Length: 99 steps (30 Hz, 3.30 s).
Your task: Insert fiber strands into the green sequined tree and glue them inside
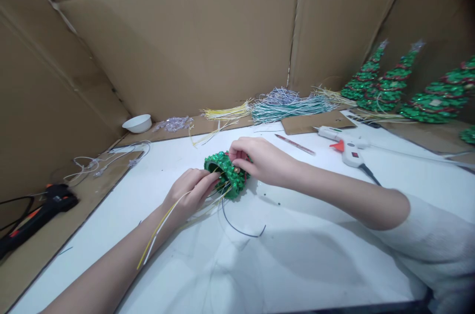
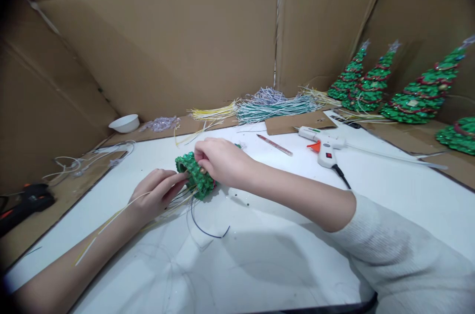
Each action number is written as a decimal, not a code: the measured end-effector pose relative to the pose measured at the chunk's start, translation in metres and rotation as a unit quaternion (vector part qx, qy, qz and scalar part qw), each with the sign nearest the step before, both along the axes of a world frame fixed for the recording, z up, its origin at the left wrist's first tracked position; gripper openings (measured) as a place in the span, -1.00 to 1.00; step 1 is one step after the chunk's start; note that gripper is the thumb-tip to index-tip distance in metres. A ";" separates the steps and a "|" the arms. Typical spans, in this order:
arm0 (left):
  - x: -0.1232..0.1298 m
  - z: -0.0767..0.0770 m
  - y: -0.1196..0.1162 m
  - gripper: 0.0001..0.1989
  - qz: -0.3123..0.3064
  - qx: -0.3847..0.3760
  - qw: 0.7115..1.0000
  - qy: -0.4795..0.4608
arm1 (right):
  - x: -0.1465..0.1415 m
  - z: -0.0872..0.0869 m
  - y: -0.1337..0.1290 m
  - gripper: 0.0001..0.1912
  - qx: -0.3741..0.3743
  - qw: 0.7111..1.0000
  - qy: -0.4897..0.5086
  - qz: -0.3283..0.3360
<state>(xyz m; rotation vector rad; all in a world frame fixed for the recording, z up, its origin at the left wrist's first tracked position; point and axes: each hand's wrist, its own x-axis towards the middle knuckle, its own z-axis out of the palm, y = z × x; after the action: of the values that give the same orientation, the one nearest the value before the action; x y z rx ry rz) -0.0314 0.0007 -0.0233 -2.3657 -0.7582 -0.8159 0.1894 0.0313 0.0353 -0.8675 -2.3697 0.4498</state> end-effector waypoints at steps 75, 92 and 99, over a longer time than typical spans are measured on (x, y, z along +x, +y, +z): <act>0.045 -0.010 -0.002 -0.95 0.087 -0.140 0.920 -0.356 | 0.002 -0.004 0.017 -0.84 0.198 0.975 -0.047 0.086; 0.053 -0.003 -0.007 -0.92 0.095 -0.190 0.896 -0.389 | -0.002 -0.010 0.010 -0.69 0.302 0.942 -0.135 0.054; 0.051 -0.003 -0.007 -0.91 0.093 -0.195 0.903 -0.371 | -0.004 -0.009 0.007 -0.71 0.286 0.945 -0.155 0.036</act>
<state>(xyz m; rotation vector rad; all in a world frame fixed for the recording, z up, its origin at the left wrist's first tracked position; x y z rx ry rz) 0.0200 -0.0062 -0.0265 -2.2206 -1.5487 -1.6364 0.1852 0.0381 0.0263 -0.6050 -2.6047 -0.3713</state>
